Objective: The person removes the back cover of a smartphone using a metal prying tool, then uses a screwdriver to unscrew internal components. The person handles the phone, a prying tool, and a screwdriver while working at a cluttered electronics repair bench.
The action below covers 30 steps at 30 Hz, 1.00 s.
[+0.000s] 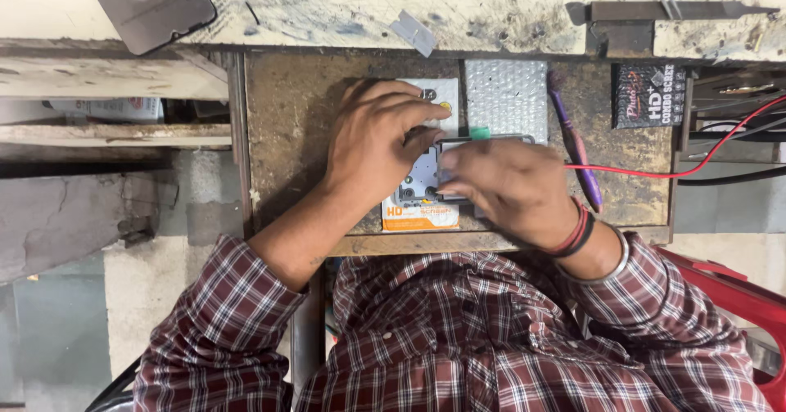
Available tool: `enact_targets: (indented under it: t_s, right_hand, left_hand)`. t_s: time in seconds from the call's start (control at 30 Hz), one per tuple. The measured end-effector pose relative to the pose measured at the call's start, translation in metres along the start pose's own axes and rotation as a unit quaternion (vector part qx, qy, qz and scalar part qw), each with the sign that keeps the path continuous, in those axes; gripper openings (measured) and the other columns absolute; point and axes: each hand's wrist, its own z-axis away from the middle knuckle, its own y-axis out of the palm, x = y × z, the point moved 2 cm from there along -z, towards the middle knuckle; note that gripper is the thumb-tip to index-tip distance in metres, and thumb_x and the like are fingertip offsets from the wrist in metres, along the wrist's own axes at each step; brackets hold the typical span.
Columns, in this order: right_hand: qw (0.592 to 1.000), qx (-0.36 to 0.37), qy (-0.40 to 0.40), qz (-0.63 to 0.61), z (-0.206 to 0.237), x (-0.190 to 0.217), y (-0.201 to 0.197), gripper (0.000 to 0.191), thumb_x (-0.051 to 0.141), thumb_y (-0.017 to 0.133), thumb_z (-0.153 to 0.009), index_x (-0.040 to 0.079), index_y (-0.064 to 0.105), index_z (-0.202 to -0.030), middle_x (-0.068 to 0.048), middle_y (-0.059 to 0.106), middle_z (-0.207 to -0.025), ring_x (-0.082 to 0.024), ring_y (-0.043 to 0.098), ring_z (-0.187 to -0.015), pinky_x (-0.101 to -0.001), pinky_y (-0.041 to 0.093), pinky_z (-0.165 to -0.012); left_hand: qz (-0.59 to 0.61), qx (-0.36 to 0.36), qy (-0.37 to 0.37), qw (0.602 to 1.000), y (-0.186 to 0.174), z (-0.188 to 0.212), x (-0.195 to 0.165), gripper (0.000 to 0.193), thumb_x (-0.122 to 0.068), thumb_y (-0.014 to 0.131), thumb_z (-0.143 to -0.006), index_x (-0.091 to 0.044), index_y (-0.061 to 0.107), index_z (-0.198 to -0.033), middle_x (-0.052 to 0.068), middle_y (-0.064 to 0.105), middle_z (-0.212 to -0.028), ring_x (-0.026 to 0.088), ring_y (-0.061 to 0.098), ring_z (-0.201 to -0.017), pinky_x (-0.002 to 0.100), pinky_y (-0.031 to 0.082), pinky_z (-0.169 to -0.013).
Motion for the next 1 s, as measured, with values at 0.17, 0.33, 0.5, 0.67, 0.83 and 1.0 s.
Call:
enact_targets:
  t_s: [0.17,0.33,0.5,0.67,0.83,1.0]
  right_hand:
    - [0.999,0.005,0.023,0.035,-0.003,0.004,0.0,0.04,0.018,0.089,-0.085,0.009,0.067,-0.116,-0.009,0.075,-0.091,-0.024,0.074,-0.076,-0.0347,0.057,-0.063]
    - [0.998,0.015,-0.017,-0.052,-0.002,0.005,0.003,0.031,0.005,0.078,-0.093,0.011,0.062,-0.119,-0.009,0.076,-0.102,-0.025,0.077,-0.09,-0.0321,0.062,-0.071]
    - [1.0,0.013,-0.007,-0.007,0.002,0.003,0.003,0.038,0.01,0.083,-0.087,0.01,0.062,-0.119,-0.009,0.075,-0.097,-0.027,0.075,-0.085,-0.0359,0.06,-0.069]
    - [0.998,0.01,0.045,0.042,0.0,0.001,0.003,0.044,0.019,0.094,-0.085,0.009,0.065,-0.116,-0.009,0.076,-0.089,-0.026,0.075,-0.076,-0.0374,0.058,-0.063]
    - [0.998,0.01,-0.011,-0.067,-0.001,0.005,0.007,0.036,0.001,0.077,-0.092,0.01,0.06,-0.122,-0.01,0.075,-0.101,-0.027,0.077,-0.091,-0.0335,0.063,-0.074]
    - [1.0,0.002,0.018,0.005,0.007,0.002,0.009,0.046,0.013,0.085,-0.088,0.011,0.059,-0.125,-0.012,0.076,-0.098,-0.027,0.076,-0.083,-0.035,0.06,-0.067]
  left_hand:
    - [-0.006,-0.004,-0.004,1.0,0.006,0.004,0.002,0.022,-0.022,0.085,-0.083,-0.018,0.081,-0.104,0.002,0.079,-0.104,0.021,0.069,-0.11,0.042,0.047,-0.102]
    - [0.001,0.001,-0.007,1.0,0.008,0.004,0.002,0.023,-0.022,0.086,-0.083,-0.017,0.08,-0.105,0.003,0.078,-0.106,0.021,0.068,-0.107,0.043,0.046,-0.102]
    - [0.01,-0.002,-0.002,1.0,0.002,0.002,0.0,0.024,-0.021,0.086,-0.082,-0.017,0.08,-0.105,0.004,0.078,-0.106,0.021,0.068,-0.11,0.042,0.047,-0.101]
    - [0.014,-0.004,-0.013,1.0,0.0,0.002,-0.003,0.023,-0.021,0.085,-0.084,-0.018,0.08,-0.106,0.004,0.078,-0.107,0.022,0.069,-0.111,0.042,0.048,-0.101]
    - [0.012,-0.004,-0.004,1.0,-0.001,0.003,-0.003,0.023,-0.021,0.086,-0.082,-0.017,0.08,-0.104,0.004,0.078,-0.105,0.023,0.068,-0.11,0.044,0.047,-0.101]
    - [0.026,0.0,-0.007,1.0,-0.001,0.004,-0.003,0.024,-0.018,0.084,-0.083,-0.017,0.08,-0.107,0.004,0.078,-0.107,0.022,0.068,-0.112,0.042,0.048,-0.102]
